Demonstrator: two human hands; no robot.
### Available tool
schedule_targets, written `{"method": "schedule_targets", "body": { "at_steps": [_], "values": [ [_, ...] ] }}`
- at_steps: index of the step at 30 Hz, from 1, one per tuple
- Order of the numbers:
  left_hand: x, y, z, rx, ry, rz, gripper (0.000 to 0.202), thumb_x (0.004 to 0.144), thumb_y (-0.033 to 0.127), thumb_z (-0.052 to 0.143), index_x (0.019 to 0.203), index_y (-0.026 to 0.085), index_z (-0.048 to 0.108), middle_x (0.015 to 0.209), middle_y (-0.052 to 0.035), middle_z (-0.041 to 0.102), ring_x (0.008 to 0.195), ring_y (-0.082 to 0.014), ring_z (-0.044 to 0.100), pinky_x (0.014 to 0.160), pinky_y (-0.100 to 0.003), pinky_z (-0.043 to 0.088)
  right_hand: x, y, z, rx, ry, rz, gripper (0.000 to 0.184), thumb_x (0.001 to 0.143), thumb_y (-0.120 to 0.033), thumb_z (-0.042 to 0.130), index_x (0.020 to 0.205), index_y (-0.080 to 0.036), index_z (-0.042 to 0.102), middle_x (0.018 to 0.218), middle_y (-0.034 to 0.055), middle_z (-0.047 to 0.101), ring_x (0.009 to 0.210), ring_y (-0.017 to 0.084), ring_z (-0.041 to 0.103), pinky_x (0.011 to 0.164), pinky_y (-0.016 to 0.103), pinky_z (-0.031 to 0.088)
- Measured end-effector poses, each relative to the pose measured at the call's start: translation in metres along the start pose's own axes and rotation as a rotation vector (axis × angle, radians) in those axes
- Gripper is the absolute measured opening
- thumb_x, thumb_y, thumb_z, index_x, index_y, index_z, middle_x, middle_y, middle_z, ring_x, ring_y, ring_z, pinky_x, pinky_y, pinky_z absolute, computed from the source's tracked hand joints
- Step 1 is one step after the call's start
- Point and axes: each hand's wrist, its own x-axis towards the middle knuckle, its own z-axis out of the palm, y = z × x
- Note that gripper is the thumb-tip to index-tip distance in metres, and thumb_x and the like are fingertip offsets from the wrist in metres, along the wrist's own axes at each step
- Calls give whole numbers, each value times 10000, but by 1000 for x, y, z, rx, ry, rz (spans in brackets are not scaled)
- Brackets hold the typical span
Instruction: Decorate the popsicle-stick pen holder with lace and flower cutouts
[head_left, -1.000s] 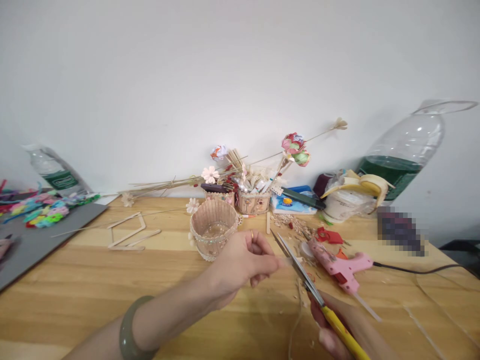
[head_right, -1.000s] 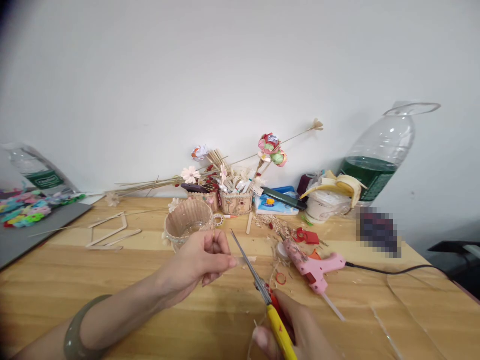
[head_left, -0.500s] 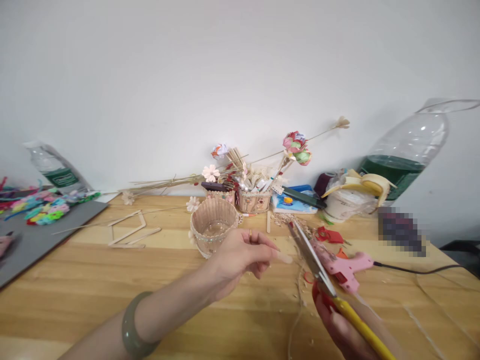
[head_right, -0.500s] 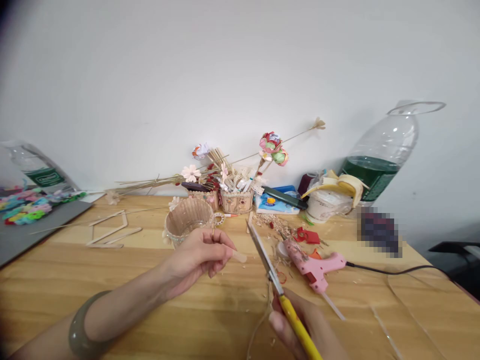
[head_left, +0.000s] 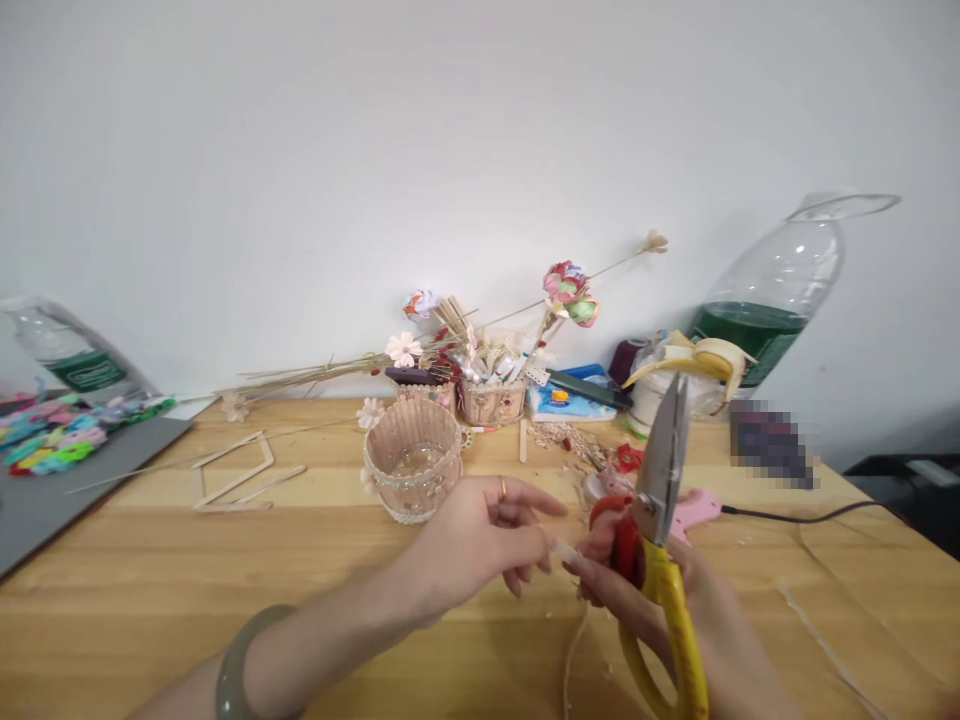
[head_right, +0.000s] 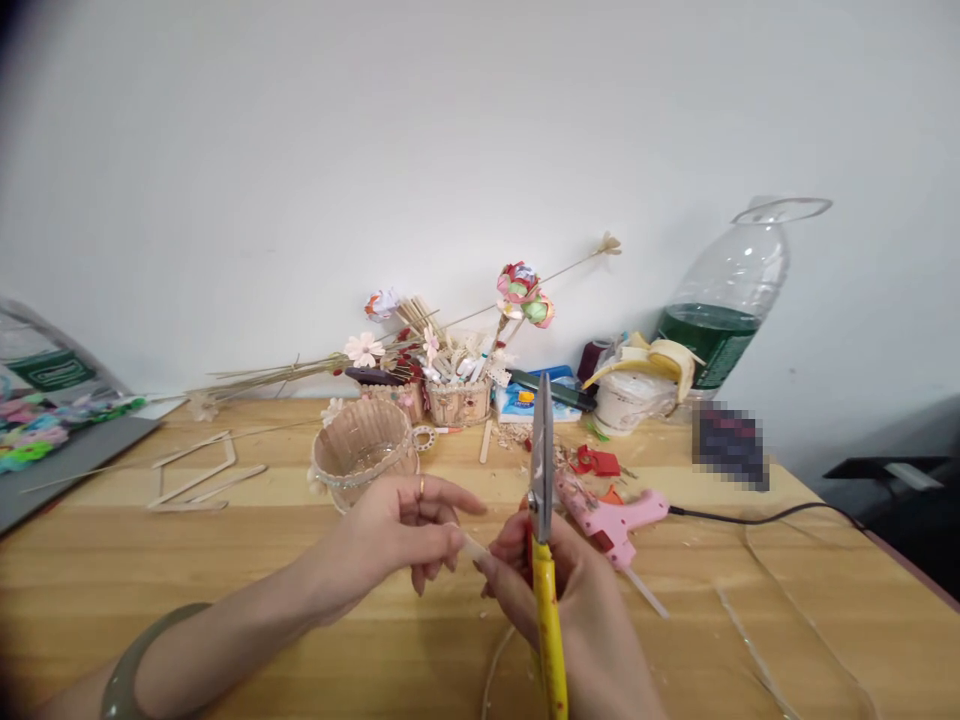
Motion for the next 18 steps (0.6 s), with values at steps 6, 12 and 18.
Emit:
{"method": "schedule_targets", "body": {
  "at_steps": [6, 12, 18],
  "values": [
    [1, -4, 1, -101, 110, 148, 125, 721, 258, 580, 752, 138, 595, 648, -2, 645, 506, -81, 545, 488, -209, 447, 4, 22, -7, 106, 100, 29, 337, 604, -465, 718, 639, -184, 534, 542, -22, 540, 476, 113, 509, 457, 223, 418],
    [3, -12, 7, -41, 92, 73, 170, 575, 243, 740, 674, 122, 671, 645, -22, 667, 588, -108, 570, 583, -233, 452, -2, 14, 3, 87, 175, 12, 335, 582, -467, 715, 603, -190, 527, 534, -22, 539, 483, 123, 522, 469, 228, 439],
    [2, -10, 9, -57, 94, 102, 130, 625, 251, 705, 613, 135, 648, 629, -6, 635, 593, -107, 558, 535, -210, 431, -11, 8, 19, 142, 186, 32, 322, 603, -461, 712, 640, -198, 530, 602, -10, 576, 545, 150, 563, 515, 253, 469]
  ]
}}
